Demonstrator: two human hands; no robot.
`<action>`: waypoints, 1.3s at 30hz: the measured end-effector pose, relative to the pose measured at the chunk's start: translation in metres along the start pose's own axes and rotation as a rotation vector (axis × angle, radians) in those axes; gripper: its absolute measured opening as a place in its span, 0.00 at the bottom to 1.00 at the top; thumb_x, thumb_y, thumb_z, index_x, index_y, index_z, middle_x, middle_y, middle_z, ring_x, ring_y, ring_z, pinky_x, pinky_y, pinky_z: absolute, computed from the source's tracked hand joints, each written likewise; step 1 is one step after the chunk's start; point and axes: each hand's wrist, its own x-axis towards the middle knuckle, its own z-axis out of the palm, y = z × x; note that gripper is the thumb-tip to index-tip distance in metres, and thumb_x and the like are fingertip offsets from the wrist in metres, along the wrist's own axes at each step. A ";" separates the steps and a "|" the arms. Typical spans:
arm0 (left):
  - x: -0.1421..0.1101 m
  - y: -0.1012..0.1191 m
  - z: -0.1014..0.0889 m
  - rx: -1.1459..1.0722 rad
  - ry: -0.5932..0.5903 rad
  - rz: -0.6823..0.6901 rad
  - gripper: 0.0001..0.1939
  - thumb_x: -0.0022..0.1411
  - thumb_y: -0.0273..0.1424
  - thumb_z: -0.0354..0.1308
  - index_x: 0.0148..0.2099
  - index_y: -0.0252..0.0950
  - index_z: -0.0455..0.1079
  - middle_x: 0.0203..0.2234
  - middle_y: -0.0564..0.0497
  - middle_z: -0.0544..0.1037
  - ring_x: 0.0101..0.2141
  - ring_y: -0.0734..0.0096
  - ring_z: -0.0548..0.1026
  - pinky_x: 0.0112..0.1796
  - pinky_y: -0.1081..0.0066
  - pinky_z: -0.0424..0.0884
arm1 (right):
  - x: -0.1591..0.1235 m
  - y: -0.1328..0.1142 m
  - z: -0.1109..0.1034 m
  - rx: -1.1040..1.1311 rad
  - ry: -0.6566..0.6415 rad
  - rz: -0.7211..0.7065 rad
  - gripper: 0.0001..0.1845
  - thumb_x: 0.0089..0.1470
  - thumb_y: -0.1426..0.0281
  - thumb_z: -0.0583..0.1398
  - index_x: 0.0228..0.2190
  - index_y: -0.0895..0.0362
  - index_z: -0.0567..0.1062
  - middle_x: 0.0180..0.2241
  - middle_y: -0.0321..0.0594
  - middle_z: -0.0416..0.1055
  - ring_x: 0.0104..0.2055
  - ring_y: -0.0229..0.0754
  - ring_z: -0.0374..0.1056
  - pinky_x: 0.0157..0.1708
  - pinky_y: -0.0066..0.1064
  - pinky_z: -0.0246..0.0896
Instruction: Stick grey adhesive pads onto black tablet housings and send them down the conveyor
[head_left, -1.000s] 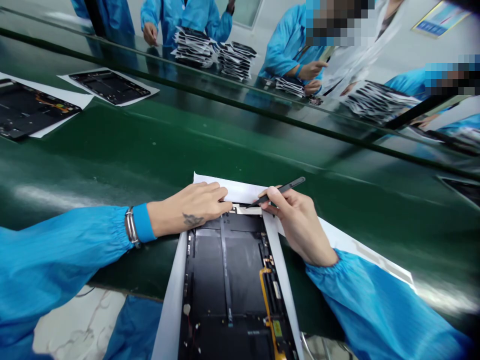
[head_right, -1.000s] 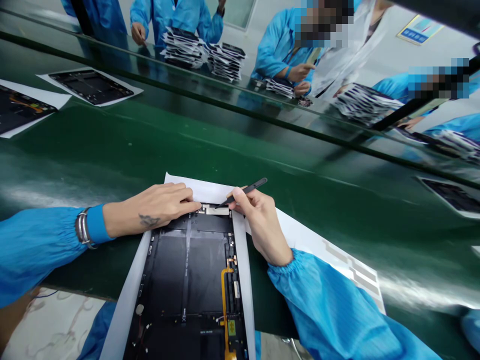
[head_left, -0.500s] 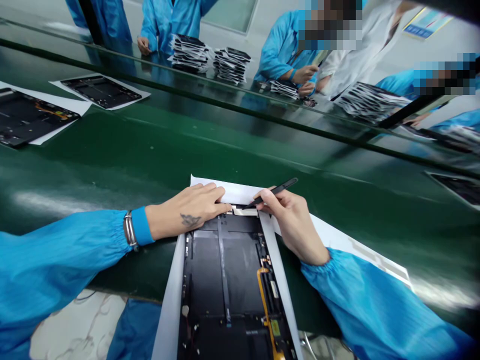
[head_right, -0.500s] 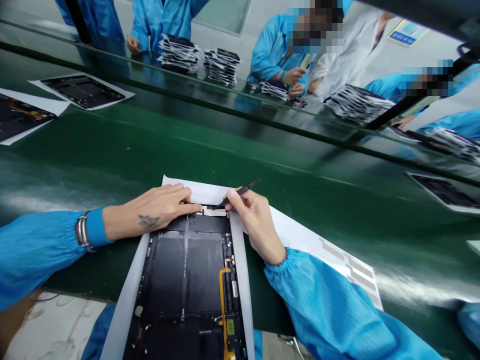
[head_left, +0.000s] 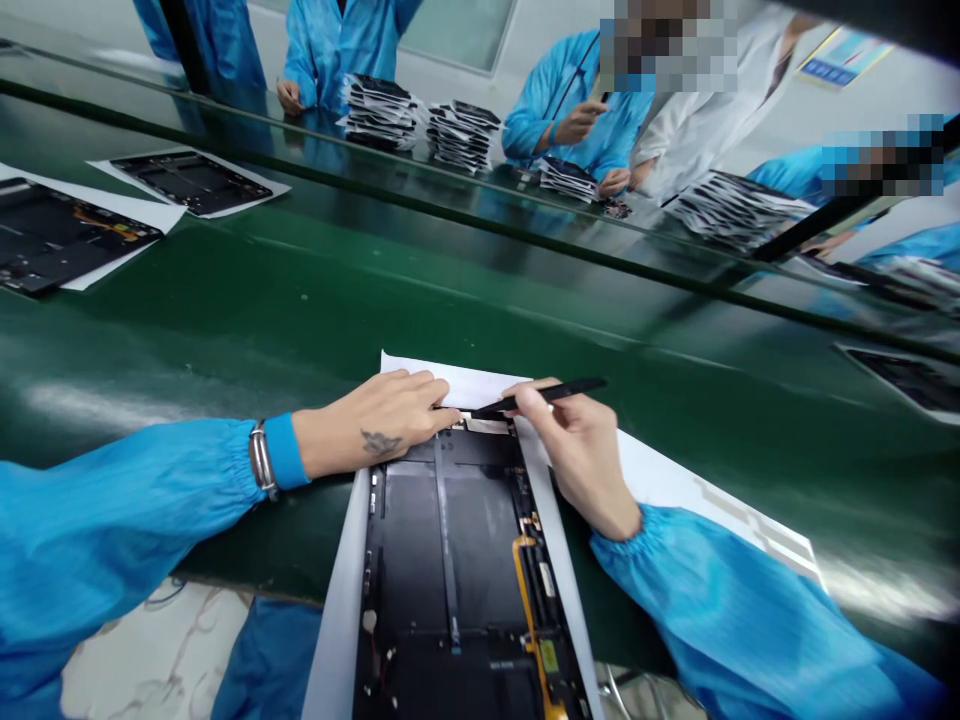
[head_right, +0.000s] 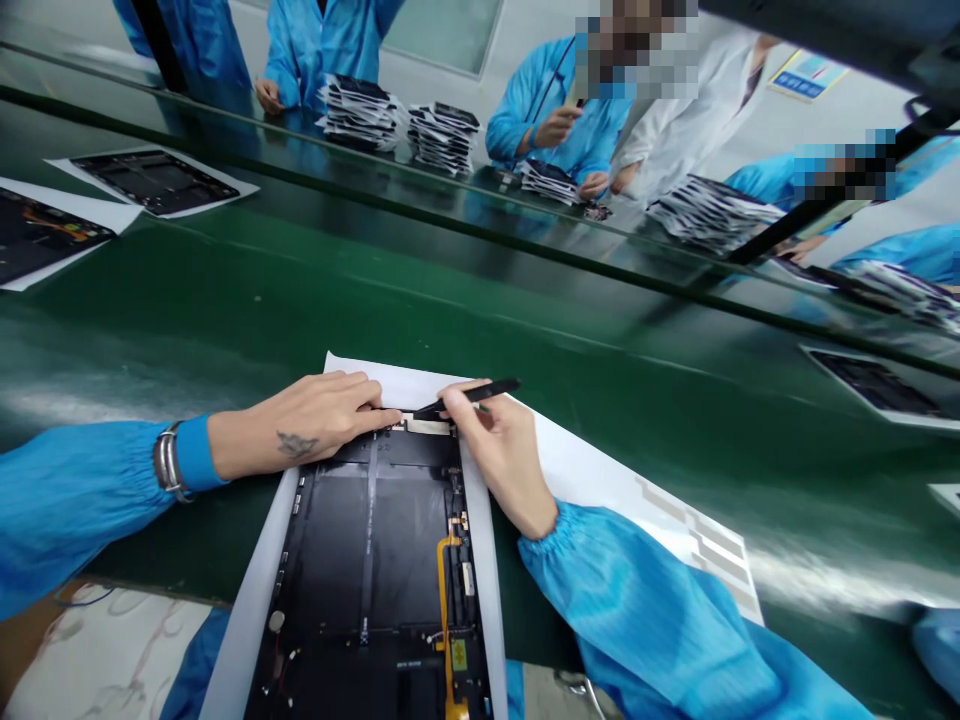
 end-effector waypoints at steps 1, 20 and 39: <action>0.001 0.000 -0.001 0.005 -0.007 -0.003 0.12 0.70 0.22 0.50 0.50 0.34 0.72 0.35 0.47 0.71 0.34 0.65 0.68 0.33 0.69 0.60 | -0.001 -0.002 0.002 -0.003 -0.044 -0.031 0.17 0.60 0.58 0.60 0.27 0.56 0.79 0.30 0.40 0.78 0.33 0.42 0.73 0.32 0.30 0.66; 0.002 0.002 -0.007 0.009 -0.078 -0.038 0.13 0.70 0.22 0.50 0.50 0.34 0.73 0.34 0.46 0.70 0.33 0.65 0.67 0.33 0.69 0.60 | -0.007 -0.002 0.008 -0.088 -0.089 -0.248 0.13 0.63 0.60 0.60 0.34 0.54 0.81 0.34 0.42 0.79 0.39 0.45 0.75 0.42 0.36 0.70; 0.002 0.002 -0.004 -0.019 -0.077 -0.006 0.12 0.70 0.20 0.49 0.49 0.33 0.72 0.42 0.45 0.73 0.40 0.63 0.70 0.38 0.67 0.66 | -0.006 -0.005 0.006 -0.021 -0.128 -0.144 0.16 0.61 0.57 0.61 0.32 0.54 0.82 0.34 0.43 0.80 0.39 0.47 0.75 0.43 0.38 0.69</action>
